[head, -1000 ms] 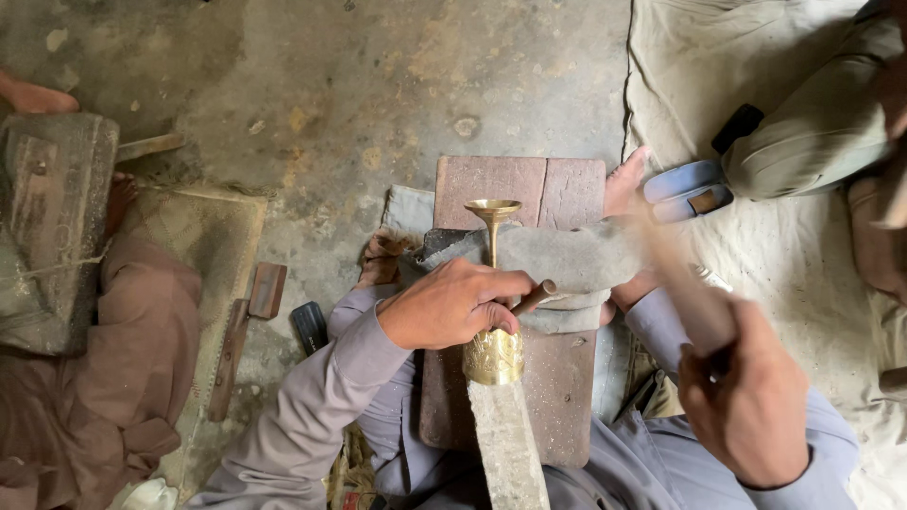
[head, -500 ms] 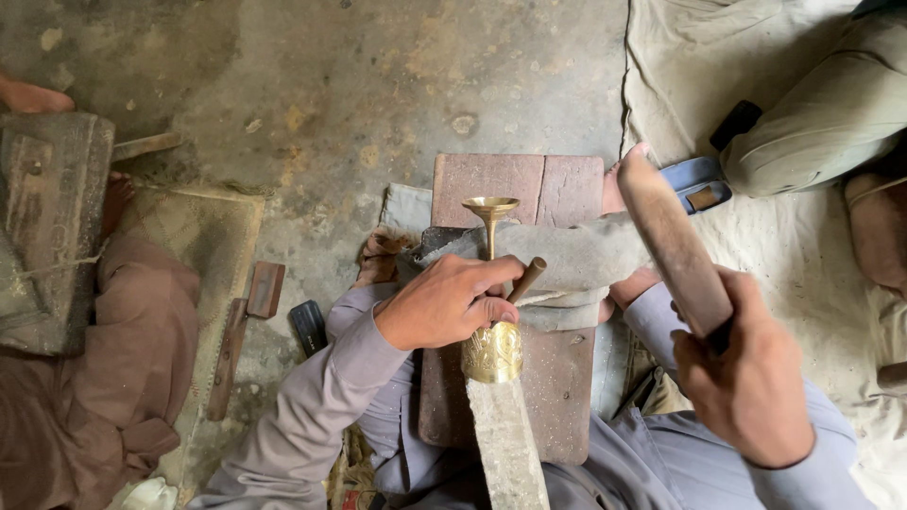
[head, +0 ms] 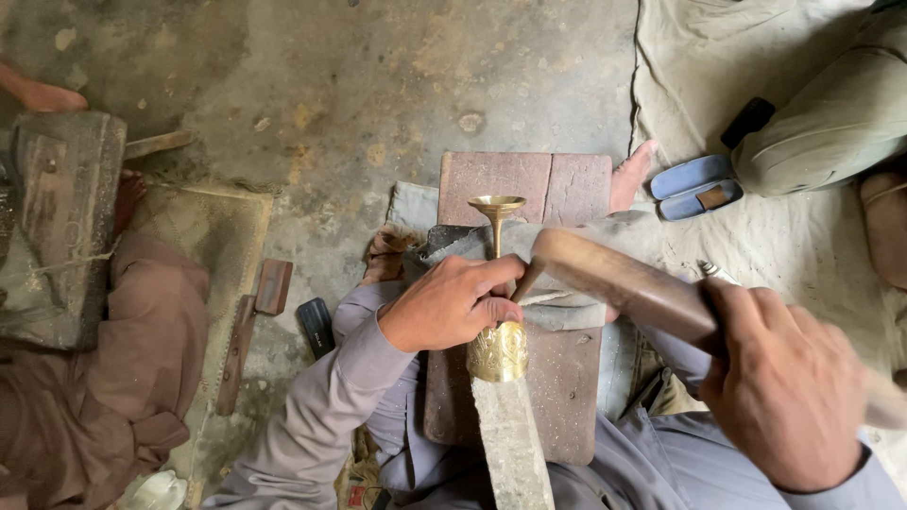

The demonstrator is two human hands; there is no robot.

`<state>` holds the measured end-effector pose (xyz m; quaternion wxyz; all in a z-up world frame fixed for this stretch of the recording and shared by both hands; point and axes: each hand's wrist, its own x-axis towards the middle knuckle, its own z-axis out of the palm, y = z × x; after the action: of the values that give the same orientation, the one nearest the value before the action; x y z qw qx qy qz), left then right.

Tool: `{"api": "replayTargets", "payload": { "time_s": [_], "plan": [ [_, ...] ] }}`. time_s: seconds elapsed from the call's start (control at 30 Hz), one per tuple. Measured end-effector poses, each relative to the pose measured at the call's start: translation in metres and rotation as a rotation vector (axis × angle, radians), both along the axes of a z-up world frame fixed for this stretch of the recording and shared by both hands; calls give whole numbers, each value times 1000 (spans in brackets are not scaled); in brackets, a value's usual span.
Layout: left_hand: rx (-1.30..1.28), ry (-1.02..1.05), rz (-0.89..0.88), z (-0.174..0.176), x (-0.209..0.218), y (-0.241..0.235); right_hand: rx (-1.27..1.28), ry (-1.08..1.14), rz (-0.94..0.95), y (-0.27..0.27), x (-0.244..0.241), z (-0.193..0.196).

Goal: The person holds a brass candlestick on a wooden block and repeatedly strikes it with a wooden mallet to shape the metal. The person rotates the candlestick periodically to work on different sides.

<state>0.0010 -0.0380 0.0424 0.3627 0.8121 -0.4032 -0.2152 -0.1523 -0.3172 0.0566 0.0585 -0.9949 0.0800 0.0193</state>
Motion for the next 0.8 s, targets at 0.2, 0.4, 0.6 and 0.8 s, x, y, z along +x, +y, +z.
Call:
{"api": "replayTargets", "payload": {
  "time_s": [0.2, 0.4, 0.6, 0.8],
  "plan": [
    [-87, -32, -14, -4, -4, 2, 36, -209, 54, 2, -6, 1],
    [-68, 157, 178, -3, -7, 3, 251, -307, -81, -1, 4, 20],
    [-155, 161, 158, -4, -9, 5, 640, -344, -94, -3, 28, 35],
    [-165, 174, 187, -7, -10, 6, 4, -155, 135, 1, 50, 36]
  ]
}}
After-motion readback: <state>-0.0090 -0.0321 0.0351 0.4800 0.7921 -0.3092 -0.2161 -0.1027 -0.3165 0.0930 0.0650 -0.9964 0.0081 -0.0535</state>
